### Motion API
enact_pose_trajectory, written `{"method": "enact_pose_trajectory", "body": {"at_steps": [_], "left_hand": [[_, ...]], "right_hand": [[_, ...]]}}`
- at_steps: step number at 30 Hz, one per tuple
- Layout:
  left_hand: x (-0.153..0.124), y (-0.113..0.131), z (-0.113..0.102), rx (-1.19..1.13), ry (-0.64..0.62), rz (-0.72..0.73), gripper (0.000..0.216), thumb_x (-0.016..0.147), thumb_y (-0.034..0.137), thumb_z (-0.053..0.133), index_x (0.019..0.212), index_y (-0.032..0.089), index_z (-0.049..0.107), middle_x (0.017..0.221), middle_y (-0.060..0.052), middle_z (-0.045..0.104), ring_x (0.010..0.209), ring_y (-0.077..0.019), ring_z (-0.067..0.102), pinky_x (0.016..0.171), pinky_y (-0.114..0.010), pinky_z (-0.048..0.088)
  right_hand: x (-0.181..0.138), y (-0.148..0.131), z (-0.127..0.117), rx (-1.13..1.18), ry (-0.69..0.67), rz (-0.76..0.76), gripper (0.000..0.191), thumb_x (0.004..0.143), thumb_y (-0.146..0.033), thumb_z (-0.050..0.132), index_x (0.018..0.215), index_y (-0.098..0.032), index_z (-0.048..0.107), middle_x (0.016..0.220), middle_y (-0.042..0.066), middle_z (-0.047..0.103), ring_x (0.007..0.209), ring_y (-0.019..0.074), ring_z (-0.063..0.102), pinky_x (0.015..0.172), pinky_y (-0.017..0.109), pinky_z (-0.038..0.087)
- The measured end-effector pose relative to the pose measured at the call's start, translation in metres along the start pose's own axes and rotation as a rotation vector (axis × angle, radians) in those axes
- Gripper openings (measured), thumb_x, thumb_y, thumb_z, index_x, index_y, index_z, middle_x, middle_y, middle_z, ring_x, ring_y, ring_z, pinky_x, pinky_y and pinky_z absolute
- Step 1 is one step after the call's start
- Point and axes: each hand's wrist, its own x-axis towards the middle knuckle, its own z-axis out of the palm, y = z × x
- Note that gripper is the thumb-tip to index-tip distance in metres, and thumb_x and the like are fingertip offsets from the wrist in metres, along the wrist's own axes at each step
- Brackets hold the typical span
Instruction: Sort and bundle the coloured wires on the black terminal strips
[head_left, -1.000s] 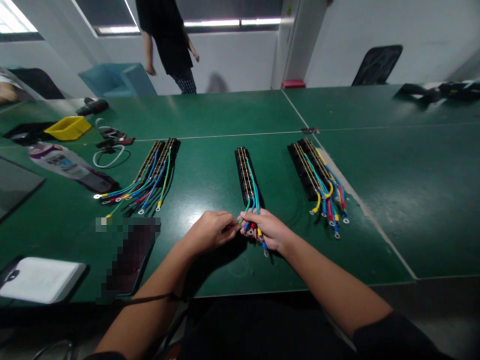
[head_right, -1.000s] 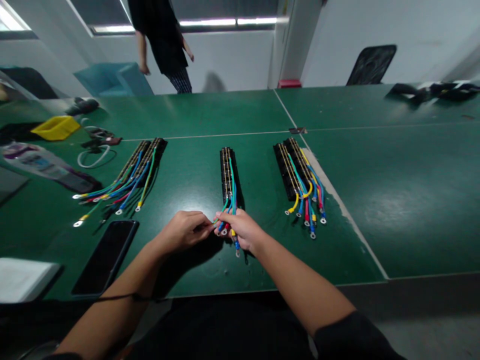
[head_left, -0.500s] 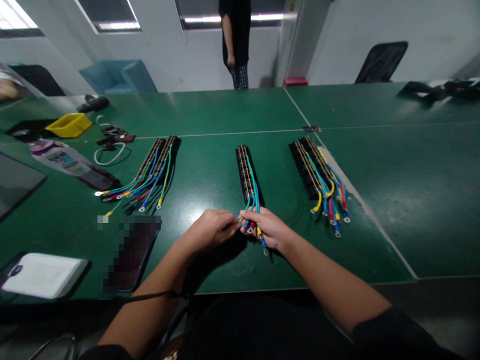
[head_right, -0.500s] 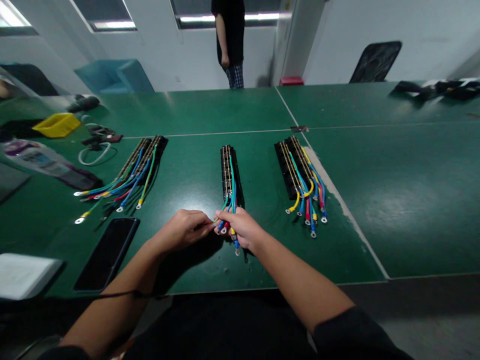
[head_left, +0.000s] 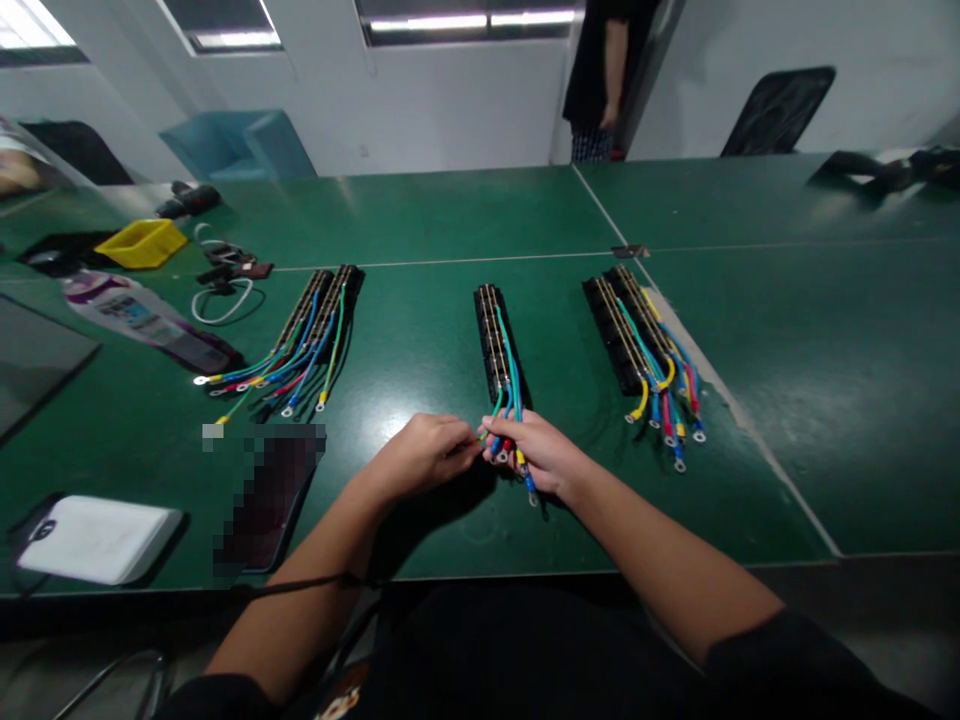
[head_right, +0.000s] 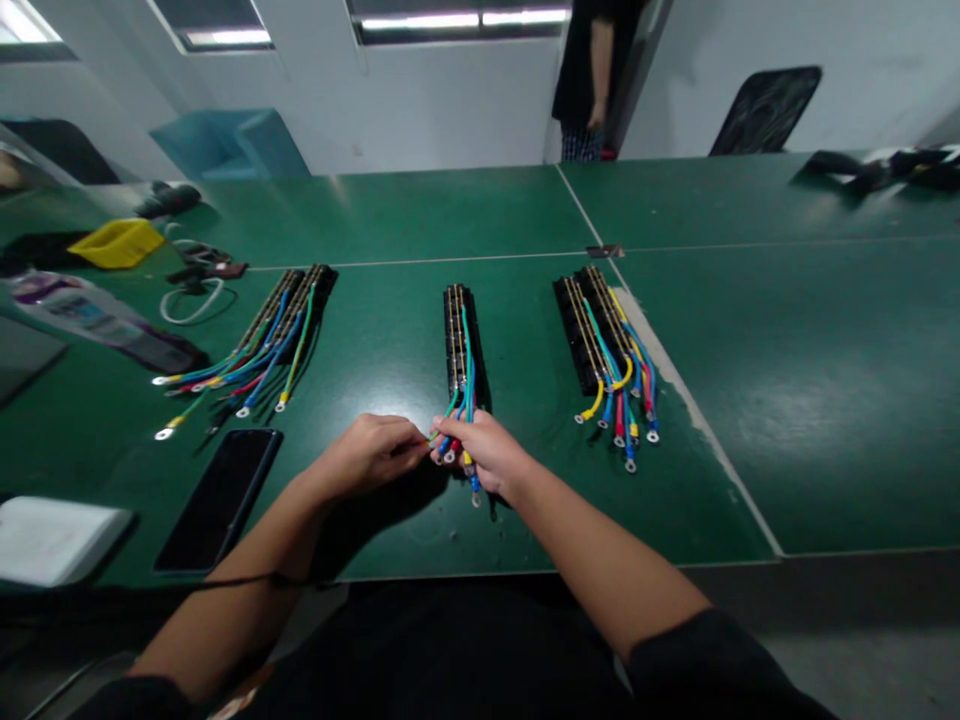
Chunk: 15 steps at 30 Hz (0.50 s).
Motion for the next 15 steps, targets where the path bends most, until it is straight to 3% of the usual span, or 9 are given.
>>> {"method": "enact_pose_trajectory", "body": {"at_steps": [7,15], "left_hand": [[-0.002,-0.0039,-0.0006,-0.027,-0.04,0.007,0.022,0.088,0.034,0.055,0.08,0.015,0.063,0.067,0.0,0.061,0.058,-0.0093,0.053,0.054,-0.021,0.035],[0.0002,0.0011,-0.002,0.01,-0.034,0.01,0.021,0.09,0.026,0.05,0.073,0.016,0.058,0.064,0.001,0.057,0.057,-0.0091,0.051,0.055,-0.021,0.034]], "right_hand": [[0.0047,0.0037,-0.0058,-0.03,-0.029,-0.018,0.014,0.088,-0.014,0.057,0.075,-0.011,0.06,0.054,0.002,0.061,0.042,0.0085,0.058,0.038,0.015,0.043],[0.0005,0.0008,-0.0024,-0.013,-0.01,-0.006,0.015,0.088,-0.011,0.055,0.073,-0.012,0.058,0.053,0.001,0.06,0.043,0.0097,0.059,0.038,0.015,0.043]]}}
